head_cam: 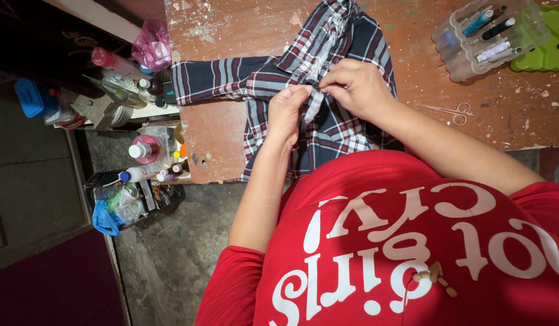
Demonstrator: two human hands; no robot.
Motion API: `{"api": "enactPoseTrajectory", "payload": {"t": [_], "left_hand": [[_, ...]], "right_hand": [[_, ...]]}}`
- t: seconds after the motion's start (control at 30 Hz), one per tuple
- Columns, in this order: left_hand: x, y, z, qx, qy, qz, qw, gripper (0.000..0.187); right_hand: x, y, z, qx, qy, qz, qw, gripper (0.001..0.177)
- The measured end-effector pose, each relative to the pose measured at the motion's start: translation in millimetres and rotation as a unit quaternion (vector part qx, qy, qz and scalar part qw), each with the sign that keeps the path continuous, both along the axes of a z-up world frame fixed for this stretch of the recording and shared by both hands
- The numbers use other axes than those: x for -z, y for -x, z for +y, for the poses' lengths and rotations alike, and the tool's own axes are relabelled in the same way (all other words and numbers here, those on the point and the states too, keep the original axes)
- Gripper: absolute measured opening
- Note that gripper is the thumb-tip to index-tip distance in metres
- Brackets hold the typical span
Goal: The person sews a button onto the placket of a plaid shirt using a needle and thread. They then trim the thread with scissors, smooth the shirt, and prepare a new needle and thread for another repair.
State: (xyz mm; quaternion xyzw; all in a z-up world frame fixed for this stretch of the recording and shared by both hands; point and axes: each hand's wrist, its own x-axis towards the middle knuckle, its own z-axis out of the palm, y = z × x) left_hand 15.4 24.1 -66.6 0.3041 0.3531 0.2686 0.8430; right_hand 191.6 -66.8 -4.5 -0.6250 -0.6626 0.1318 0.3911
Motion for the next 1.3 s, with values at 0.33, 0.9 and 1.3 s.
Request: {"api": "enactPoseTrajectory", "payload": {"t": [0.33,0.9,1.3], "left_hand": [[-0.4,-0.1,-0.7,0.012,-0.006,0.013,1.000,0.010],[0.6,0.0,0.3,0.021,-0.017,0.022,0.999,0.009],[-3.1,1.7,0.4,0.024,0.008,-0.004,1.000,0.012]], "right_hand": [[2.6,2.4,2.2,0.012,0.020,0.050,0.998,0.007],[0.9,2.5,-0.1,0.008,0.021,0.032,0.999,0.009],[26.7,15.1,-2.2,0.091,0.106,0.311,0.940,0.013]]}}
